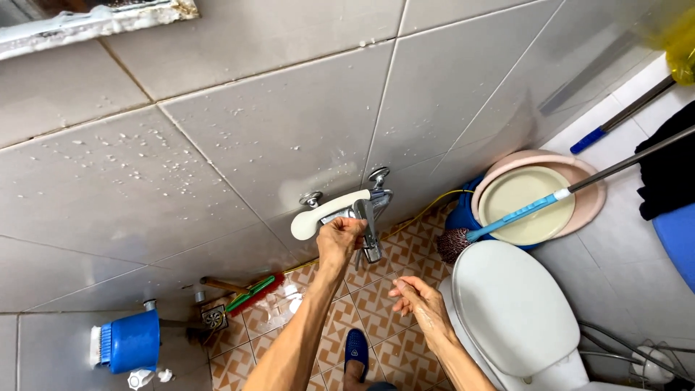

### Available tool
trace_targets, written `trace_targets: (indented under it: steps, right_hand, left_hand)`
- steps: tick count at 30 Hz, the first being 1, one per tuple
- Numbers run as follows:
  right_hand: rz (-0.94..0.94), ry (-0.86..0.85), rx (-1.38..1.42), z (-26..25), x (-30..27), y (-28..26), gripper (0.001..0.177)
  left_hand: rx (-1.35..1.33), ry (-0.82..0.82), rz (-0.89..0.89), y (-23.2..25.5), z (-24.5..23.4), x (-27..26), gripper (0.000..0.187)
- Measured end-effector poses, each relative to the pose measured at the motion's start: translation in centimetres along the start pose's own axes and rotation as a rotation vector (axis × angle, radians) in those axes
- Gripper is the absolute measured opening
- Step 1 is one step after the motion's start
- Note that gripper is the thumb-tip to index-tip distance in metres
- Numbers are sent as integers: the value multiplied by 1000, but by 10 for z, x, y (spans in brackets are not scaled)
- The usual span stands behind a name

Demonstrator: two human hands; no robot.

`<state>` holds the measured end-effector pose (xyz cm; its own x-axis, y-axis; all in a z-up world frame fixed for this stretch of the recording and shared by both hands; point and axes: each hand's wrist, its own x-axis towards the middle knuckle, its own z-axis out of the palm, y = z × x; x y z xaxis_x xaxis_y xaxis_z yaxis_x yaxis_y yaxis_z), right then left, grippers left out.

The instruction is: Cleaning a bathroom mirror using a brush and water.

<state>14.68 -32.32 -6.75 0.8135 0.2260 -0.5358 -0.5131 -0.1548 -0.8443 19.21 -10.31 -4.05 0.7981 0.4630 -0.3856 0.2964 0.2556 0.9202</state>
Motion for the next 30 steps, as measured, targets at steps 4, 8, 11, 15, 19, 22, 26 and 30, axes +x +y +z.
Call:
trace_targets:
  steps: [4,8,11,15,19,22,26,30]
  right_hand:
    - [-18,-33,23,-1,12,7,37]
    - [5,-13,16,6,20,-1,37]
    - [-6,-22,-33,14,26,-8,38]
    - [36,-27,-80,26,35,-7,39]
    - [-19,-38,26,35,48,-8,50]
    - [43,-73,201,47,55,-31,60]
    - [-28,-119,146,63,66,-47,59]
    - [-50,-153,190,75,79,-48,52]
  left_hand:
    - [77,47,5,-8,-4,7,17]
    - [-16,53,43,-30,-15,14,23]
    - [-155,28,27,-57,-23,15,29]
    - [-281,87,-72,-80,-31,6,33]
    - [-288,83,-101,-75,-32,-9,32]
    - [-299,75,-98,-72,-34,-13,36]
    - [-305,69,-87,-79,-39,-12,36]
    - [-254,74,-145,-83,-46,-12,37]
